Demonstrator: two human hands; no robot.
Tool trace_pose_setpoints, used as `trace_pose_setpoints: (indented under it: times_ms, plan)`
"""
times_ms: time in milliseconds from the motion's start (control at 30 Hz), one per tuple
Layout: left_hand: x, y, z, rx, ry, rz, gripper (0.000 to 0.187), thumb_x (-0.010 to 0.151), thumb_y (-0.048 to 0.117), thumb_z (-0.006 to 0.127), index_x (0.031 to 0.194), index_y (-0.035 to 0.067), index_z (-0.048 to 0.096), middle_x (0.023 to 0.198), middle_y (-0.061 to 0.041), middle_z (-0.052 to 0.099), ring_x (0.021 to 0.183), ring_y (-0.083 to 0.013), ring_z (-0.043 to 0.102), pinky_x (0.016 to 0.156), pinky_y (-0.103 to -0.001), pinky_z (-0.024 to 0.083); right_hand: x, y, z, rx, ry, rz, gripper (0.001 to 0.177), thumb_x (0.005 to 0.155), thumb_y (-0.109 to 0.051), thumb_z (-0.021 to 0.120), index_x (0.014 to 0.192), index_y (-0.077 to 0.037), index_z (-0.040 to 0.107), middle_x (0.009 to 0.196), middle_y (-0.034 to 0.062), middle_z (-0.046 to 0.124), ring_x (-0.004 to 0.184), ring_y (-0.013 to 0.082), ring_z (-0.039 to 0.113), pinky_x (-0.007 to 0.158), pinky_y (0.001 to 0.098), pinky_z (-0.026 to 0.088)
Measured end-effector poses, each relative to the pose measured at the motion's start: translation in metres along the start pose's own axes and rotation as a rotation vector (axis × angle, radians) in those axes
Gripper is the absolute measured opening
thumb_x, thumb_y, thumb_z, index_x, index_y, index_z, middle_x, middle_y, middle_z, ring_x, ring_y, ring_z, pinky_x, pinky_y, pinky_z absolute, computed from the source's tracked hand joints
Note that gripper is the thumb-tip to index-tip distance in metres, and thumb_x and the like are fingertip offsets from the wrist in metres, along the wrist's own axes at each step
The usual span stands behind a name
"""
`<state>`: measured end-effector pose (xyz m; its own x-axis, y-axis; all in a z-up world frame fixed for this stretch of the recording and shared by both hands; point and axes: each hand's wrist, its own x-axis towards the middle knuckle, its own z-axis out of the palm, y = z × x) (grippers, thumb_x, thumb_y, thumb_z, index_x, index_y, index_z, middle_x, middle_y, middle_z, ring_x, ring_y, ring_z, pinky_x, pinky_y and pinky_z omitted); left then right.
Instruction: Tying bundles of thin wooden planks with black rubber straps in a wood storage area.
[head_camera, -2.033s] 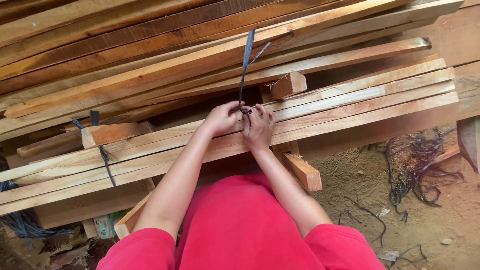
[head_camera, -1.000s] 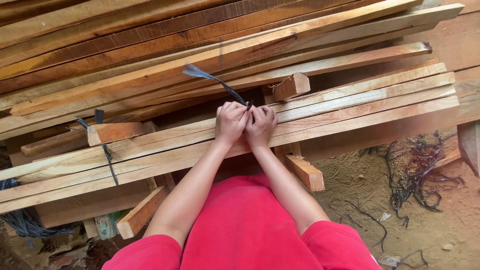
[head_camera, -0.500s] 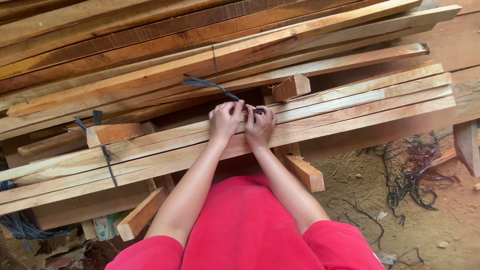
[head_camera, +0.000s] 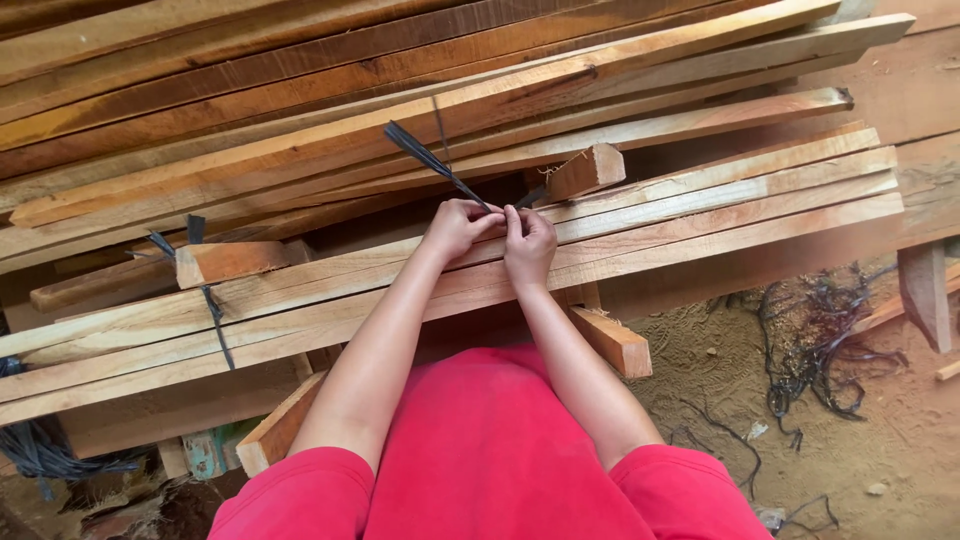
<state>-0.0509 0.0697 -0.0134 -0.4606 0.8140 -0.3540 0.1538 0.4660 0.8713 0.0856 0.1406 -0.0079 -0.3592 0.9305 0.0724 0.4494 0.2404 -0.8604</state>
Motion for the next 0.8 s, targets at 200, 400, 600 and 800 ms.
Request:
trace_pose_setpoints:
  times_ms: [200,400,600,800]
  plan:
    - [0.021,-0.034,0.006,0.019,-0.057,-0.066,0.018,0.085,0.036,0.078,0.099,0.026,0.083,0.092,-0.003,0.08,0.1,-0.0268,0.074,0.09,-0.039,0.056,-0.005,0.0,0.0,0.102,-0.048,-0.001,0.014,0.09,-0.017,0.082,0.097,-0.011,0.072,0.079,0.0069,0.074,0.077,0.0234,0.074,0.077,0.0352,0.057]
    - [0.017,-0.024,-0.001,-0.023,-0.078,-0.093,0.015,0.081,0.032,0.081,0.095,0.025,0.083,0.088,-0.005,0.079,0.095,-0.0259,0.076,0.087,-0.037,0.057,-0.002,0.013,-0.005,-0.174,-0.185,-0.507,0.033,0.093,0.007,0.062,0.124,-0.001,0.071,0.096,0.0122,0.064,0.092,0.0329,0.065,0.089,0.0428,0.051]
    - [0.009,-0.026,0.003,0.007,-0.047,-0.011,0.017,0.086,0.034,0.078,0.099,0.025,0.083,0.094,-0.003,0.08,0.101,-0.0257,0.074,0.091,-0.039,0.057,-0.003,0.025,-0.001,-0.33,-0.273,-0.382,0.018,0.093,-0.001,0.061,0.106,-0.006,0.072,0.102,0.0081,0.057,0.105,0.0323,0.059,0.097,0.0421,0.048]
    - [-0.011,-0.012,0.002,-0.01,0.092,0.028,0.024,0.101,0.043,0.065,0.108,0.025,0.08,0.102,-0.003,0.079,0.107,-0.0262,0.072,0.095,-0.04,0.055,-0.002,0.051,0.005,-0.408,-0.535,-0.083,0.017,0.082,-0.007,0.066,0.093,-0.007,0.078,0.104,0.0105,0.066,0.122,0.0394,0.05,0.112,0.0484,0.038]
